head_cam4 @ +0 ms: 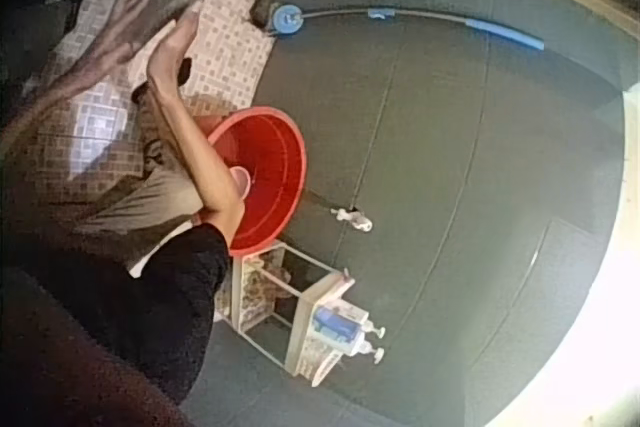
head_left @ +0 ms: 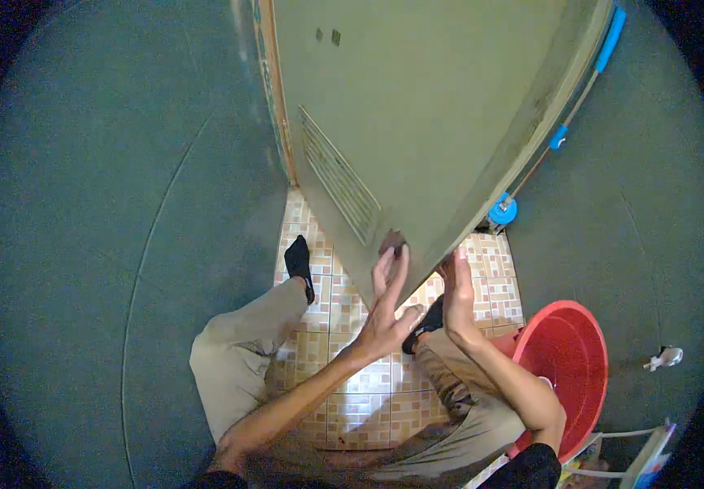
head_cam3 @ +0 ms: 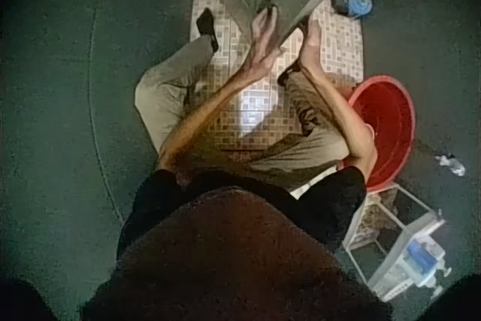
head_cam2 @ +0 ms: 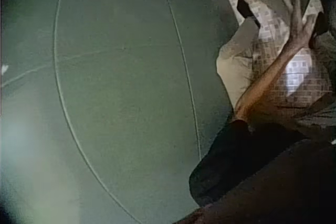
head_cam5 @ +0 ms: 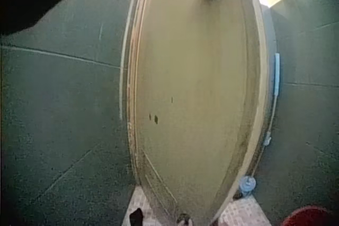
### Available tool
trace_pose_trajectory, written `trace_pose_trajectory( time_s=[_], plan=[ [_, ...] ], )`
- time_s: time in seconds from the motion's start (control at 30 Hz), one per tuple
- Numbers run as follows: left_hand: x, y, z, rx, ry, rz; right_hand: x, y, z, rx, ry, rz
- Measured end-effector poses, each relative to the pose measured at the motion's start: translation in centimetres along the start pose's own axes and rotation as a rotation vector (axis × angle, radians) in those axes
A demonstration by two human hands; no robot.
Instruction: The person is repairing a door hinge using a screwdriver and hands. They are seen tightening or loosening screws on the door to ensure it is properly attached.
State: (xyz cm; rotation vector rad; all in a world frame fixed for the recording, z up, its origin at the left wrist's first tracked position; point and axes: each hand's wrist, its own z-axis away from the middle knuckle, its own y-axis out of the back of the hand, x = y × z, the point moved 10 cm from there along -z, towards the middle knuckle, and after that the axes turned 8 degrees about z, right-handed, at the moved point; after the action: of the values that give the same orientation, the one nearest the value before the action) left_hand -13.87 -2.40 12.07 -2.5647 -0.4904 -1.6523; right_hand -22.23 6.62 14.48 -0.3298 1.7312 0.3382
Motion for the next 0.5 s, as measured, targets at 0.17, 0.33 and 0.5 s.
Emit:
trace_pose_trajectory(
  time_s=[0.17,0.33,0.5],
  plan=[
    [5.2,-0.3,-3.4,0.118,-0.233,-0.088,1.5,1.8,-1.1,0.019,-0.017,-0.041],
    [9.3,-0.4,-8.5,0.064,-0.365,-0.307,1.4,4.0,-3.4,-0.023,-0.075,-0.031],
    [13.3,-0.7,-12.6,0.130,-0.596,-0.336,1.2,5.8,-5.9,0.057,-0.038,-0.208]
  ],
)
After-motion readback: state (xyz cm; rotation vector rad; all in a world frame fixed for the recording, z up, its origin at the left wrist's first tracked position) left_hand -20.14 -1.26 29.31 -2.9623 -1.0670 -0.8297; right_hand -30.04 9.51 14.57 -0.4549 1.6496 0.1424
